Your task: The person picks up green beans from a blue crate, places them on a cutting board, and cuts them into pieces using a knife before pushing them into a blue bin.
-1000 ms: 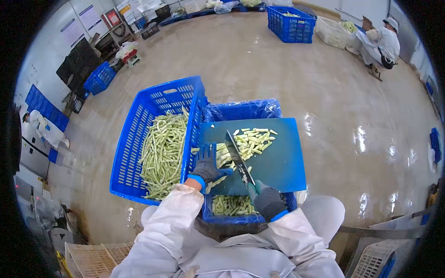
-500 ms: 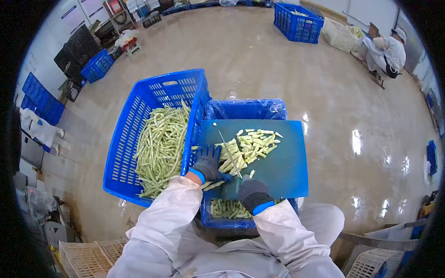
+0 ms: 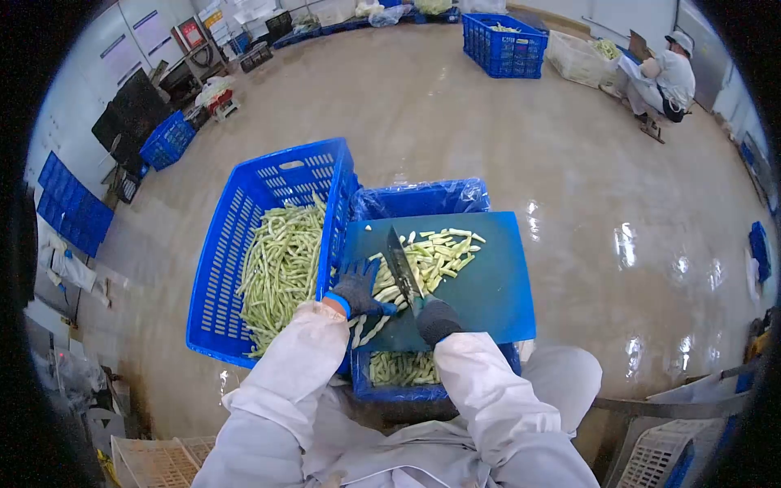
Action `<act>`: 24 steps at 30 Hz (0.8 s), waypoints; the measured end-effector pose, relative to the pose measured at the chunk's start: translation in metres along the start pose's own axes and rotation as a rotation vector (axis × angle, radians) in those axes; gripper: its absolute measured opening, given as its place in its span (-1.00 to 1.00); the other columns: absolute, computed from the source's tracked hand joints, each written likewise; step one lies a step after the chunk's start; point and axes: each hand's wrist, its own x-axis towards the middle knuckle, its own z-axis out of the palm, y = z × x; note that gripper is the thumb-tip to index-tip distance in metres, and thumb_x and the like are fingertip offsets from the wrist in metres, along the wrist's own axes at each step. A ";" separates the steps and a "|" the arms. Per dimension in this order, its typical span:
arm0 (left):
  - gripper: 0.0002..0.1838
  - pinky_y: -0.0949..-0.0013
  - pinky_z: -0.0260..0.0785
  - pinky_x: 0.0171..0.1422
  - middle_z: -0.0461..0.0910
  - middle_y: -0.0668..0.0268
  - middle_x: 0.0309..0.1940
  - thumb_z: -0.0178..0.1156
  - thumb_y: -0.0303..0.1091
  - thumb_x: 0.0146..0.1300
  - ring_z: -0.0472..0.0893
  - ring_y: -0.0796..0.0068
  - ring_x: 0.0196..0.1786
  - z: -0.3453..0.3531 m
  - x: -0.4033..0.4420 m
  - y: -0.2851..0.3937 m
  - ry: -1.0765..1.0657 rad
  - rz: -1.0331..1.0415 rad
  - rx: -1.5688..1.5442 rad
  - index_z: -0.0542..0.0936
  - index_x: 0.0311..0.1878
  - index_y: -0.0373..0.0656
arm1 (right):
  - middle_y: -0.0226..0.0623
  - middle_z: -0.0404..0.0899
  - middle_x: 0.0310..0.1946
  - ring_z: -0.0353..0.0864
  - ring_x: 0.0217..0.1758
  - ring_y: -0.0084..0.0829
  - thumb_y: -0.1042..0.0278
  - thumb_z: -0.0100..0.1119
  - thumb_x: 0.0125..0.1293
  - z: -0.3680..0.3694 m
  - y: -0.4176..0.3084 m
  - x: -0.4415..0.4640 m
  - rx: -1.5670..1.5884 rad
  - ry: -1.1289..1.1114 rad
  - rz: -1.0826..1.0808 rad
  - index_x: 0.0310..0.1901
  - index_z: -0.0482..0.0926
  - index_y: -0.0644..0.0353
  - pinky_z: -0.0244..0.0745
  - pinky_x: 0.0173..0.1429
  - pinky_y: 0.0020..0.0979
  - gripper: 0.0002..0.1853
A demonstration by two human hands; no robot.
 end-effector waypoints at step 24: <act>0.35 -0.05 -0.32 0.49 -0.12 -0.12 0.42 0.12 0.55 -0.21 -0.15 -0.18 0.45 0.038 -0.042 0.021 0.121 -0.116 -0.093 -0.12 0.42 -0.31 | 0.09 0.58 -0.41 0.59 -0.29 0.06 0.02 -0.04 0.31 -0.051 0.007 -0.119 0.075 -0.015 -0.142 -0.21 0.52 0.18 0.45 -0.19 -0.03 -0.64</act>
